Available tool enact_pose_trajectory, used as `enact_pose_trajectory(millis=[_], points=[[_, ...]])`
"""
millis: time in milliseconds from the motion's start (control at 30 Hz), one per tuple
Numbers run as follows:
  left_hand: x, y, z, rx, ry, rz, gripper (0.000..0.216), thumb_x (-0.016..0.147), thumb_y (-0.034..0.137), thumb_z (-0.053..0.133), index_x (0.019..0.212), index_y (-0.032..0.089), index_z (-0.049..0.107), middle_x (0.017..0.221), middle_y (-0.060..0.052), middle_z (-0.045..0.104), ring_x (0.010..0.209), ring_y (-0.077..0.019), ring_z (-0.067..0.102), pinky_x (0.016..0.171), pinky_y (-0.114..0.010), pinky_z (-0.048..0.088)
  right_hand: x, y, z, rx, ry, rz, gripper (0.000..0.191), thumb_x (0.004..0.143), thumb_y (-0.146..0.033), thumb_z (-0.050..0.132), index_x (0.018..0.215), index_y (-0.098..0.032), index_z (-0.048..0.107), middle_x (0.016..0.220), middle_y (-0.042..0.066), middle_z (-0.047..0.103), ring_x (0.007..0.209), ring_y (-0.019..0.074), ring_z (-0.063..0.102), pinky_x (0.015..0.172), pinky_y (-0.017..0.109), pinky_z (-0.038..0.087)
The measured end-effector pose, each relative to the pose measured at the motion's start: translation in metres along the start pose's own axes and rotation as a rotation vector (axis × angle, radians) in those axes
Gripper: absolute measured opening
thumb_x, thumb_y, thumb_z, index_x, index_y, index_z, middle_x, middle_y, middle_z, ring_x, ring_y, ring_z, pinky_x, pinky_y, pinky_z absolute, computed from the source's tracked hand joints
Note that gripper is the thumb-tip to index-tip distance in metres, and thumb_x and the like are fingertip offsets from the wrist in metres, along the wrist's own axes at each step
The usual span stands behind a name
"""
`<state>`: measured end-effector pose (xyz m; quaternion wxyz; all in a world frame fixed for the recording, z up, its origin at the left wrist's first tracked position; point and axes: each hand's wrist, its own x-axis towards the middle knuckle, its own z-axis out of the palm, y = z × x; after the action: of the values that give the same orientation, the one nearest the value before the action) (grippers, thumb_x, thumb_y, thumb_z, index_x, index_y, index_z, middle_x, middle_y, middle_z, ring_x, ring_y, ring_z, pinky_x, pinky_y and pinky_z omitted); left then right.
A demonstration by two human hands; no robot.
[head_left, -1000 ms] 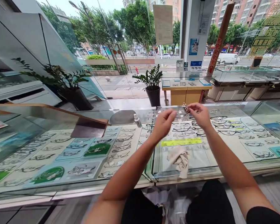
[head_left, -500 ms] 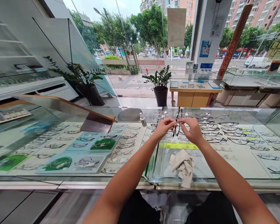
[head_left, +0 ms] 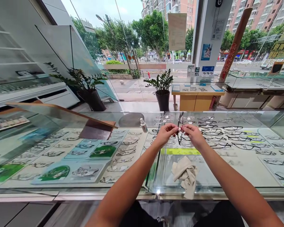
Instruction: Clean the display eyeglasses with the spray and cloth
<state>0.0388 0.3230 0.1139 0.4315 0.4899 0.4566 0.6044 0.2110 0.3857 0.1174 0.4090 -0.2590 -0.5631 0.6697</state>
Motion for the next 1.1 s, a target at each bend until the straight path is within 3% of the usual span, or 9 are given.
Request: enact_pose_trajectory(millis=[167,367,500,667,900,1100], points=[[0.002,-0.005,-0.001,0.024,-0.003,0.011,0.055,0.068,0.065,0.088,0.084,0.016,0.07,0.073,-0.001,0.066,0.066,-0.0121,0.057,0.062,-0.026,0.047,0.002,0.001,-0.002,0.106,-0.074,0.064,0.035,0.061,-0.05,0.095,0.072,-0.024,0.074,0.077,-0.001,0.069,0.074,0.0156,0.055,0.074,0.032,0.041],[0.007,-0.01,-0.004,0.079,0.024,0.081,0.056,0.075,0.071,0.08,0.084,0.018,0.063,0.074,-0.001,0.065,0.068,-0.0142,0.06,0.065,-0.028,0.048,0.002,-0.006,-0.005,0.139,-0.063,0.082,0.036,0.058,-0.05,0.095,0.069,-0.024,0.073,0.079,0.001,0.073,0.079,0.0171,0.06,0.078,0.032,0.044],[0.007,-0.007,-0.013,0.316,0.21,0.215,0.039,0.089,0.058,0.07,0.088,0.021,0.061,0.076,-0.001,0.064,0.071,-0.0159,0.059,0.071,-0.03,0.047,0.004,-0.011,-0.012,0.083,-0.088,0.102,0.03,0.06,-0.043,0.091,0.066,-0.023,0.069,0.078,0.002,0.074,0.082,0.0182,0.063,0.078,0.032,0.045],[0.004,-0.001,-0.024,0.727,0.466,0.416,0.021,0.099,0.04,0.056,0.092,0.022,0.064,0.092,-0.007,0.071,0.087,-0.0227,0.063,0.083,-0.036,0.048,0.005,-0.012,-0.015,0.04,-0.121,0.132,0.028,0.063,-0.04,0.085,0.064,-0.023,0.064,0.073,0.001,0.071,0.078,0.0172,0.061,0.073,0.031,0.043],[0.004,-0.002,-0.025,0.875,0.558,0.539,0.021,0.102,0.037,0.054,0.102,0.021,0.067,0.102,-0.01,0.072,0.1,-0.0268,0.065,0.093,-0.041,0.049,0.004,-0.015,-0.014,0.129,-0.155,0.176,0.037,0.065,-0.044,0.093,0.075,-0.025,0.062,0.088,0.001,0.079,0.091,0.0189,0.069,0.077,0.029,0.049],[-0.002,-0.003,-0.017,0.999,0.661,0.673,0.023,0.101,0.032,0.058,0.118,0.021,0.068,0.125,-0.015,0.067,0.118,-0.0305,0.059,0.101,-0.045,0.042,0.005,-0.017,-0.022,0.309,-0.167,0.158,0.041,0.072,-0.044,0.094,0.079,-0.027,0.058,0.11,0.004,0.082,0.111,0.0204,0.074,0.095,0.034,0.056]])
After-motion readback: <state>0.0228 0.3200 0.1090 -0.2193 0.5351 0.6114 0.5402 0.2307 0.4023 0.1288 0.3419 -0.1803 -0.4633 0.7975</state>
